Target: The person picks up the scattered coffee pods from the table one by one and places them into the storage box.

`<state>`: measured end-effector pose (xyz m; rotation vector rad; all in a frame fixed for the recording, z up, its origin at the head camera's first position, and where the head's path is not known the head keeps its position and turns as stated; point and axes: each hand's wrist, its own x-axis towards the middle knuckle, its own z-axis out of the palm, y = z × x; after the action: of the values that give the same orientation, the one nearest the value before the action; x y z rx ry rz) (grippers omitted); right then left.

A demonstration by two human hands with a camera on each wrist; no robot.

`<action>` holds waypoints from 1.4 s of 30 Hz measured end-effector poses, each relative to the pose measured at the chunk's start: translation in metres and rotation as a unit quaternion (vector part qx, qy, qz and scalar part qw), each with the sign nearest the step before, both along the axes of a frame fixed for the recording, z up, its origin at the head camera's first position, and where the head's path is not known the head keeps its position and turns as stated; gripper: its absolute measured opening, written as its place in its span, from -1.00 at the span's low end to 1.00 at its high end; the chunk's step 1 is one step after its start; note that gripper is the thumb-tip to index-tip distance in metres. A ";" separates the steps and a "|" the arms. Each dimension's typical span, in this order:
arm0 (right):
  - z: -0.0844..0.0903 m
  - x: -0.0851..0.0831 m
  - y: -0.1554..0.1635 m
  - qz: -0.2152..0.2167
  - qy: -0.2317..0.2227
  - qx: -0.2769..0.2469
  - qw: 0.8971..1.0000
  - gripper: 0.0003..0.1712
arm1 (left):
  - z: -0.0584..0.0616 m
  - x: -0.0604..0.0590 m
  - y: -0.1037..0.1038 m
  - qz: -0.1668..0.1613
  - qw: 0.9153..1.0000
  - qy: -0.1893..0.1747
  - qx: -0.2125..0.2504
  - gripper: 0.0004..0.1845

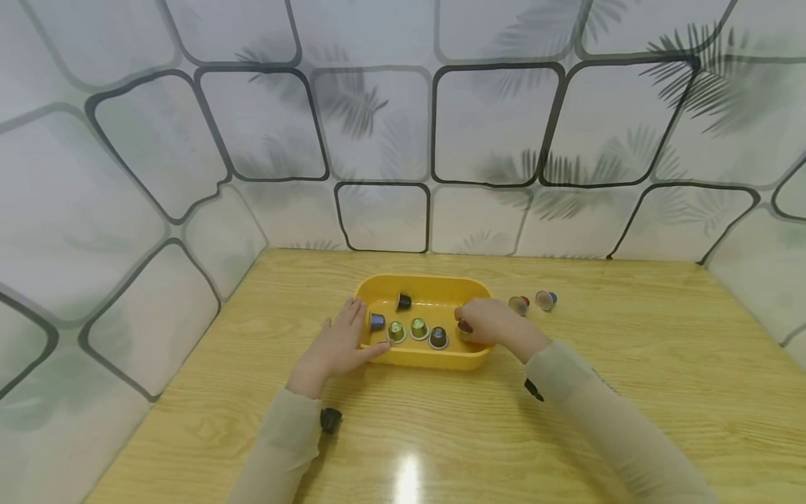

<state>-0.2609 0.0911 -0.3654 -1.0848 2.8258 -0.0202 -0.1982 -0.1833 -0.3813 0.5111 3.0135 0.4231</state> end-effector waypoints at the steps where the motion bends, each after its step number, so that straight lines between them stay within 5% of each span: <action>1: 0.000 0.001 0.000 -0.003 -0.001 0.001 1.000 -0.75 | 0.000 0.000 0.000 0.000 1.000 -0.001 0.001 0.00; 13: 0.004 0.004 0.000 -0.001 -0.008 0.008 1.000 -0.90 | 0.000 0.000 0.000 0.001 1.000 0.001 0.007 -0.02; 18: 0.007 0.006 0.001 -0.004 -0.011 0.007 1.000 -0.72 | 0.001 0.000 0.000 0.003 1.000 0.001 0.009 -0.03; 30: 0.011 0.009 0.003 0.010 -0.009 -0.008 1.000 -0.67 | 0.001 0.000 0.001 0.002 1.000 0.000 0.006 -0.01; 42: 0.018 0.011 0.008 -0.030 -0.031 -0.039 0.998 -0.56 | 0.003 0.002 0.002 0.002 1.000 0.000 0.014 -0.04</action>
<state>-0.2500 0.0996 -0.3478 -0.9966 2.8221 -0.1677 -0.1965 -0.1815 -0.3781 0.5073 3.0133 0.4648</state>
